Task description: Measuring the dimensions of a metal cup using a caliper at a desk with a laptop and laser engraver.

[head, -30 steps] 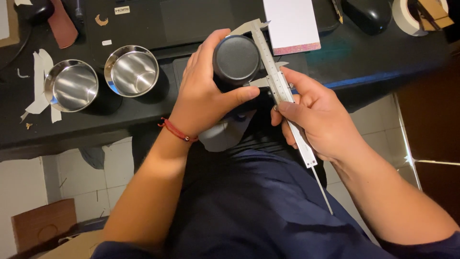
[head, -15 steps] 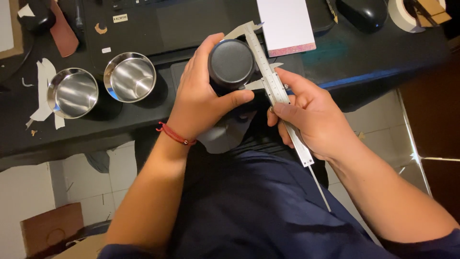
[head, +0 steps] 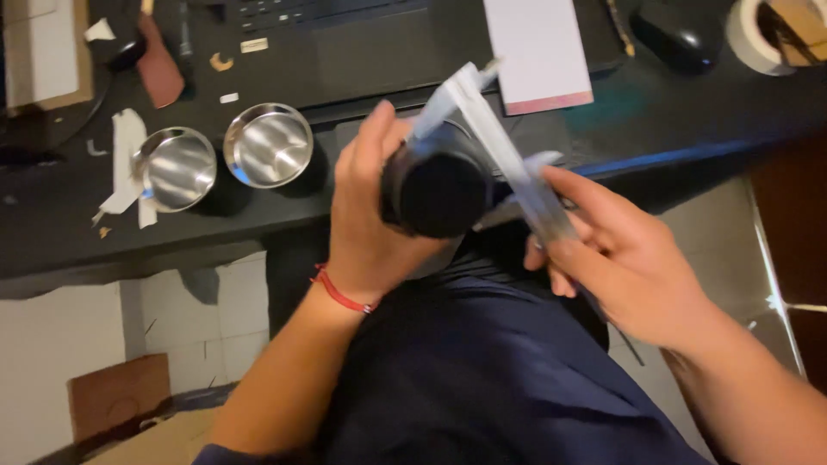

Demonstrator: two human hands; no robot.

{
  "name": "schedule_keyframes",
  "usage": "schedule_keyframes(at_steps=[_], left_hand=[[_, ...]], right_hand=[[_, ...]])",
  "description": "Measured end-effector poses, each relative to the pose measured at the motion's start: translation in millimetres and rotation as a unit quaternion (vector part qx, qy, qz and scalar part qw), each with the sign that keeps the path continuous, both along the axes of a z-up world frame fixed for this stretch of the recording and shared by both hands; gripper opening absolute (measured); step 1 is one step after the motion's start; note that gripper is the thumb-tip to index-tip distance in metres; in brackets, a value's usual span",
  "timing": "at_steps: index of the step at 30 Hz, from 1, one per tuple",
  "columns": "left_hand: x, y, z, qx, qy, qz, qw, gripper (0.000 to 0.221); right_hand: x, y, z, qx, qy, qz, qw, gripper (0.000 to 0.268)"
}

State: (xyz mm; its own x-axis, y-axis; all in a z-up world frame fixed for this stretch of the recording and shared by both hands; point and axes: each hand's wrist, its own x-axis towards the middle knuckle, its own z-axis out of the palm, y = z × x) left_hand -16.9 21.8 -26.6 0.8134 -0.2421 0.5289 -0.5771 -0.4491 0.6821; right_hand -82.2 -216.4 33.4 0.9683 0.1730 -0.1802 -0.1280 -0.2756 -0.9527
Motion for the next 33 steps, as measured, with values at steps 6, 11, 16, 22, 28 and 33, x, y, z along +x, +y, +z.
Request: schedule_keyframes(at_steps=[6,11,16,22,28,33], left_hand=[[-29,14,7,-0.031,-0.117,0.025,0.992,0.069],[-46,21,16,-0.069,-0.249,0.0,0.966,0.027],[-48,21,34,-0.083,-0.353,-0.055,0.93,0.032],[-45,23,75,-0.079,-0.388,-0.118,0.911,0.04],[-61,34,149,-0.027,-0.311,-0.184,0.932,0.066],[-79,26,176,-0.097,-0.276,-0.194,0.936,0.112]], right_hand=[[-36,-18,-25,0.089,-0.163,-0.022,0.982,0.064],[-29,-1,-3,0.252,-0.183,-0.037,0.949,0.069],[-34,28,4,0.41,-0.186,0.022,0.893,0.061],[-33,63,14,0.353,-0.266,-0.065,0.895,0.077],[-23,68,40,0.265,-0.426,-0.065,0.863,0.069],[-14,55,49,0.27,-0.478,-0.032,0.835,0.069]])
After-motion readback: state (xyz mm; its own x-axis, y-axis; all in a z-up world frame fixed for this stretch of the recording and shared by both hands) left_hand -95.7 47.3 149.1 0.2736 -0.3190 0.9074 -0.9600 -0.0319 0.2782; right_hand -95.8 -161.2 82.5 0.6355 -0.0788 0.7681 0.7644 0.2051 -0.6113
